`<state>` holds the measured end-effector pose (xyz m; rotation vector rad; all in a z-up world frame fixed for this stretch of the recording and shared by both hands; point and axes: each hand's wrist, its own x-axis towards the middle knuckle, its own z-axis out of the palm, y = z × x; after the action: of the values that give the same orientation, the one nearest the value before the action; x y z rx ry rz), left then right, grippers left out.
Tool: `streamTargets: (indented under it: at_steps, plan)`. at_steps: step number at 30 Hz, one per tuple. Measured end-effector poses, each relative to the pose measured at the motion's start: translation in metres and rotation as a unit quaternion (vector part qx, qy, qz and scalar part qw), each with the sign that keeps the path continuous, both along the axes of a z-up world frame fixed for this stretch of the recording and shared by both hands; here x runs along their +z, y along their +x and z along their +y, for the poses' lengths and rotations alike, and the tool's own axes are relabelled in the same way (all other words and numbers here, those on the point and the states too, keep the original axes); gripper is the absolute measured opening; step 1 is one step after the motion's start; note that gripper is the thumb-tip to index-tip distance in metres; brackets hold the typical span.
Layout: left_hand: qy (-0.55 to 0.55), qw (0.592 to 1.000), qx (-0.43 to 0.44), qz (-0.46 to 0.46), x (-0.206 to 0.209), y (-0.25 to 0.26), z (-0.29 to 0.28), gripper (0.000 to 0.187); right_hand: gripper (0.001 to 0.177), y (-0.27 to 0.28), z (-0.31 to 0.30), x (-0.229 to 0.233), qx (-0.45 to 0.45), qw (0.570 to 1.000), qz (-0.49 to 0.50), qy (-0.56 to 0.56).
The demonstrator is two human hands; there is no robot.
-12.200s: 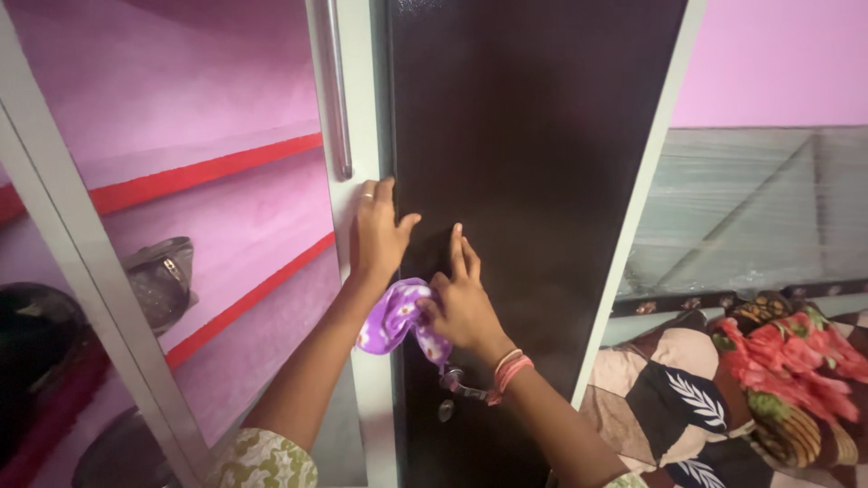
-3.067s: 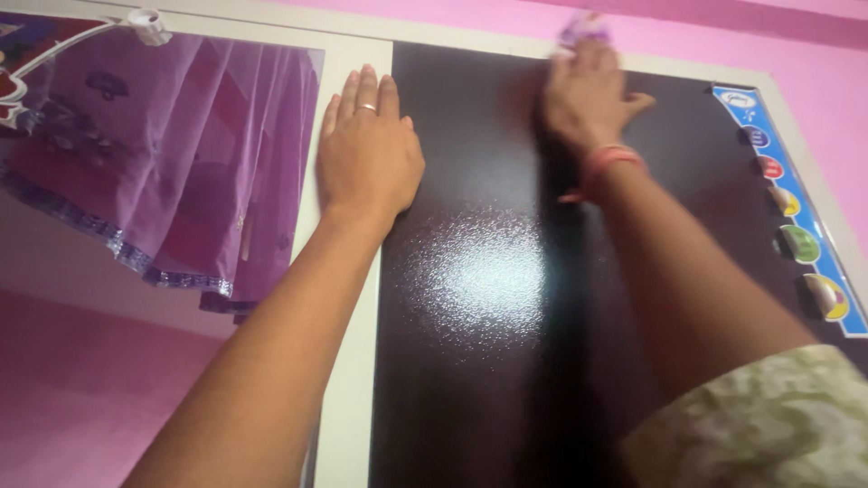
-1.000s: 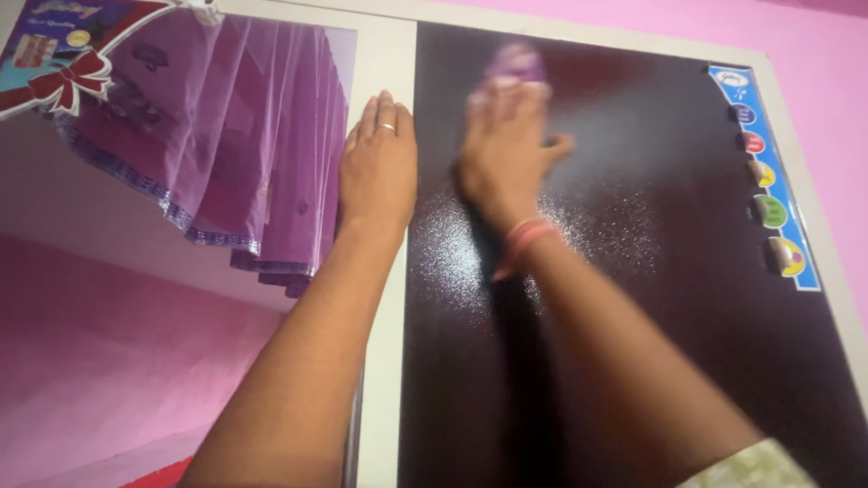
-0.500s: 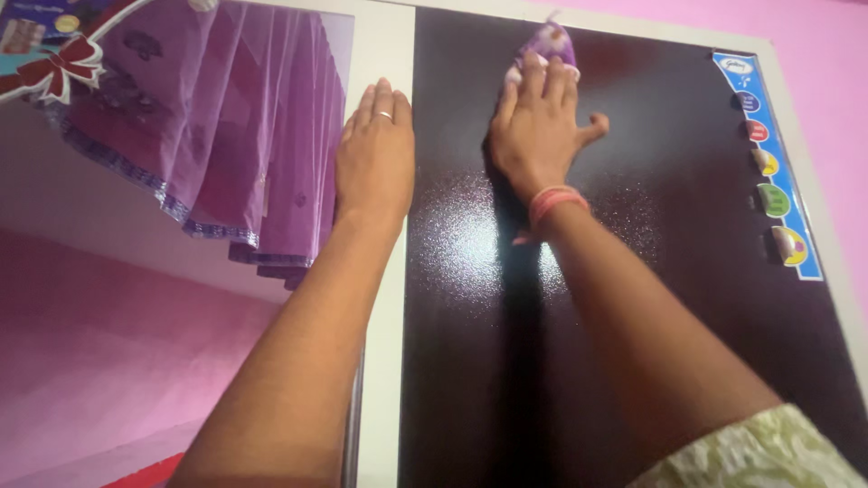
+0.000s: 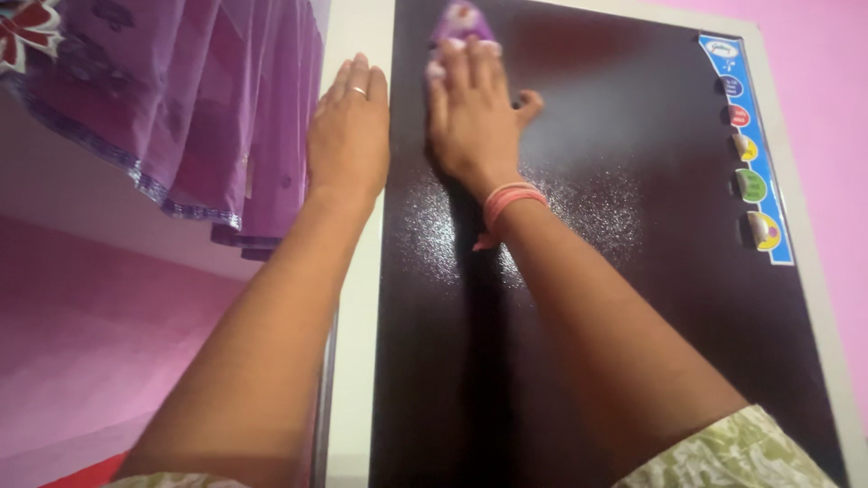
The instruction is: The person wipes the exterior of a dark cabinet door with a purple cloth. They start at the top edge and move downward, then continue wiping the main surface of the door in broad strokes.
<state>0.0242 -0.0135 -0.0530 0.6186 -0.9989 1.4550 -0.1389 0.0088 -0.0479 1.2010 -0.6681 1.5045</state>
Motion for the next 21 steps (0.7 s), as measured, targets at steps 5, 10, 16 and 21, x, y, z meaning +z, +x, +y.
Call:
streamTargets:
  at_steps: [5,10,16,21]
  plan:
    - [0.009,1.0,-0.002,-0.008,-0.003,0.0,-0.001,0.04,0.049,-0.015,-0.014,-0.006,-0.002,0.994,-0.102,-0.038]
    - [-0.005,1.0,0.003,-0.012,-0.001,0.004,-0.001,0.04,0.049,0.02,-0.018,-0.031,-0.012,0.997,-0.071,-0.036]
    - [0.002,0.999,-0.02,-0.032,-0.002,0.008,-0.002,0.041,0.049,0.029,-0.013,-0.03,-0.018,0.995,0.066,-0.072]
    - [0.005,0.999,-0.024,-0.023,-0.004,0.005,0.0,0.041,0.049,-0.01,-0.004,-0.009,0.011,0.998,-0.059,0.002]
